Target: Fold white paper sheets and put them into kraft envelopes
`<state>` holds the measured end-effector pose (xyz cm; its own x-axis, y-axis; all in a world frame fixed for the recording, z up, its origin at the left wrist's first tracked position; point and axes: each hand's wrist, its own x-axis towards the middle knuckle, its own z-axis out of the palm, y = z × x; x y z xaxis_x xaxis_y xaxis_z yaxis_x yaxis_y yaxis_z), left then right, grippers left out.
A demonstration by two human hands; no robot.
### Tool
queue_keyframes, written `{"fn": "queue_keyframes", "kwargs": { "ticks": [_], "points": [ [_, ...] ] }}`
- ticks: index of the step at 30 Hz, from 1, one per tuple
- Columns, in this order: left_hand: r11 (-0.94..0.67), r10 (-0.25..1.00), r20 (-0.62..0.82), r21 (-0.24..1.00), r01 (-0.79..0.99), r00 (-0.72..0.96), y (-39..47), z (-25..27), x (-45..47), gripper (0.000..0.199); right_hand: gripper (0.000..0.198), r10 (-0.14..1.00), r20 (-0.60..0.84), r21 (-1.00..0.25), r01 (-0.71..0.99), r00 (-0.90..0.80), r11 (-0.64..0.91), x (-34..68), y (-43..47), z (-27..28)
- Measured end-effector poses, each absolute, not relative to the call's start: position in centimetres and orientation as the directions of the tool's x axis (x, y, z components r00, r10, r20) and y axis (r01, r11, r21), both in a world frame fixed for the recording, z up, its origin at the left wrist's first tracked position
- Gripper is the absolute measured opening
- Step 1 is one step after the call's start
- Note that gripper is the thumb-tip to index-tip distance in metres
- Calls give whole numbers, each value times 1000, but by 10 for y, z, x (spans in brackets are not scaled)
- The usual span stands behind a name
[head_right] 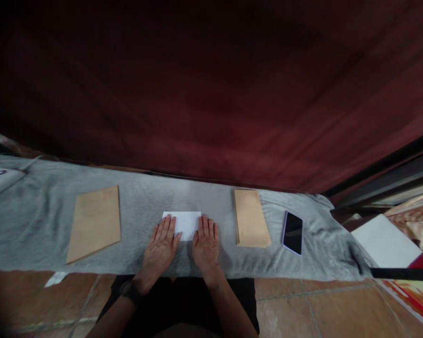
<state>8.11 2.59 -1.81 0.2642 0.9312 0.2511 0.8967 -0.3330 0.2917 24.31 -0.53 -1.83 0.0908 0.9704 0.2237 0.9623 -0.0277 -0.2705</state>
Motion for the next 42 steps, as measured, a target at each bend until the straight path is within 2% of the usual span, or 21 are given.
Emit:
{"fn": "queue_keyframes", "kwargs": {
  "ticks": [5,10,12,18,25,28,33,37,42],
  "points": [
    [-340,928,250,263,903,277,25,-17,82,60,52,952,269,-312,949,143,-54,241,-4,-10],
    [-380,918,208,225,897,337,27,-17,78,58,51,966,240,-372,910,-100,186,208,2,-8],
    [-392,916,187,221,893,356,27,-17,76,59,52,961,242,-369,903,-134,219,200,1,-10],
    [-326,934,233,240,914,272,21,-17,68,60,51,960,276,-305,943,-48,135,223,-6,-20],
    [-276,932,300,230,933,202,18,-18,58,61,52,972,235,-281,956,-10,78,243,-9,-22],
    [-369,903,325,255,894,280,23,-18,73,60,53,976,218,-292,953,-11,76,242,-9,-21],
    [-564,825,242,280,777,511,33,-20,120,57,58,978,199,-269,956,-61,114,244,-11,-17],
    [-559,828,224,266,786,513,41,-22,134,59,62,977,198,-248,960,-85,133,244,-11,-18],
    [-493,863,260,245,834,434,48,-25,113,63,53,970,241,-296,950,-30,103,242,-10,-21]
  ]
}}
